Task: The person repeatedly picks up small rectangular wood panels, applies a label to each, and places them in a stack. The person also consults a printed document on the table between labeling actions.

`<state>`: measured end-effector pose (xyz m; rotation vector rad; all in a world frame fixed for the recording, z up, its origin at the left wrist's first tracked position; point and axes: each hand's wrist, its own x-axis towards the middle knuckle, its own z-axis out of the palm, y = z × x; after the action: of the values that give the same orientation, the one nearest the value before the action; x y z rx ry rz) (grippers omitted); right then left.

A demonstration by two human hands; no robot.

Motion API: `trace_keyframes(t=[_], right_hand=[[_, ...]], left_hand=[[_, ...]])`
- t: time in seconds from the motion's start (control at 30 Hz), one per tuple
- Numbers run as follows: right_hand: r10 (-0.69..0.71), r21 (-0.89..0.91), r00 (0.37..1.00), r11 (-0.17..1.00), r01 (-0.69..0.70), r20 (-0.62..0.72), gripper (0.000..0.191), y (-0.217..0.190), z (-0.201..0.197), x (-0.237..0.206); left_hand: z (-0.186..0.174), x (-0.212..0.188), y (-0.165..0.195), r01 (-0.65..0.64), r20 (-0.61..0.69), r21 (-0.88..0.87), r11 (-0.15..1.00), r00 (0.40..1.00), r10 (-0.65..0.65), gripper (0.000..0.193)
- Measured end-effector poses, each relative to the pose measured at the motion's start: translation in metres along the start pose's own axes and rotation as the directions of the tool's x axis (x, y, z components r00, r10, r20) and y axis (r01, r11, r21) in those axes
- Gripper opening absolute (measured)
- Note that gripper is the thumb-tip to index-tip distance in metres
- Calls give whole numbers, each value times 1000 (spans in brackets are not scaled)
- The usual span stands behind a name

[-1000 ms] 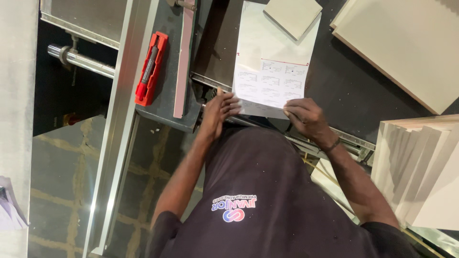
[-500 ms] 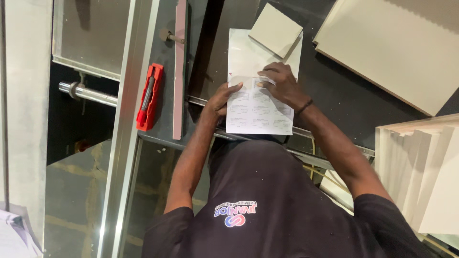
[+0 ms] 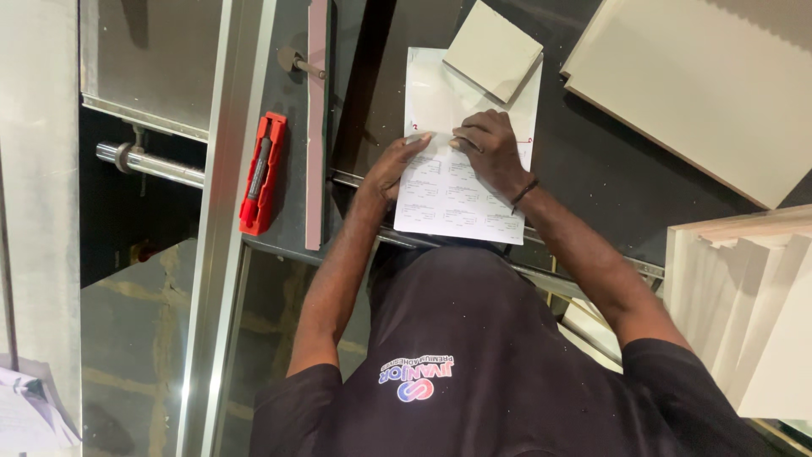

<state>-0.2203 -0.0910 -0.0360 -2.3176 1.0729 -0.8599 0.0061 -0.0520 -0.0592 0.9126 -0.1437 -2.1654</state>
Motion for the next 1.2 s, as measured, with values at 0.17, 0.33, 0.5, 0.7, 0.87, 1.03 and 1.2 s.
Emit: trace_keyframes(t=[0.17,0.33,0.5,0.7,0.87,1.03,1.2], right_hand=[[11,-26,997,1000,-13,-76,14,-12,2,-4],[-95,-72,993,993,91,-63,12,-11,-1,-3],[-234,-33,972,972,234,7,10,-23,-51,-7],[546,877,816,468,-110,-189,7,-15,-144,-32],[694,672,471,697,-250,-545,6,87,-161,29],[671,745,480,665,-51,-565,7,152,-154,77],[582,598,178,800,49,-793,22,209,-260,1]], left_hand=[[-6,3,-1,2,-11,0,1000,1000,-2,40],[-18,8,-12,-55,-72,185,981,995,70,43],[-24,8,-17,-90,-168,109,990,980,108,42],[21,-33,5,149,-339,893,425,843,417,42],[119,3,-6,-105,415,875,-472,664,622,48],[202,128,-30,-366,678,606,-706,702,218,55],[206,161,-35,-384,637,597,-704,761,125,62]])
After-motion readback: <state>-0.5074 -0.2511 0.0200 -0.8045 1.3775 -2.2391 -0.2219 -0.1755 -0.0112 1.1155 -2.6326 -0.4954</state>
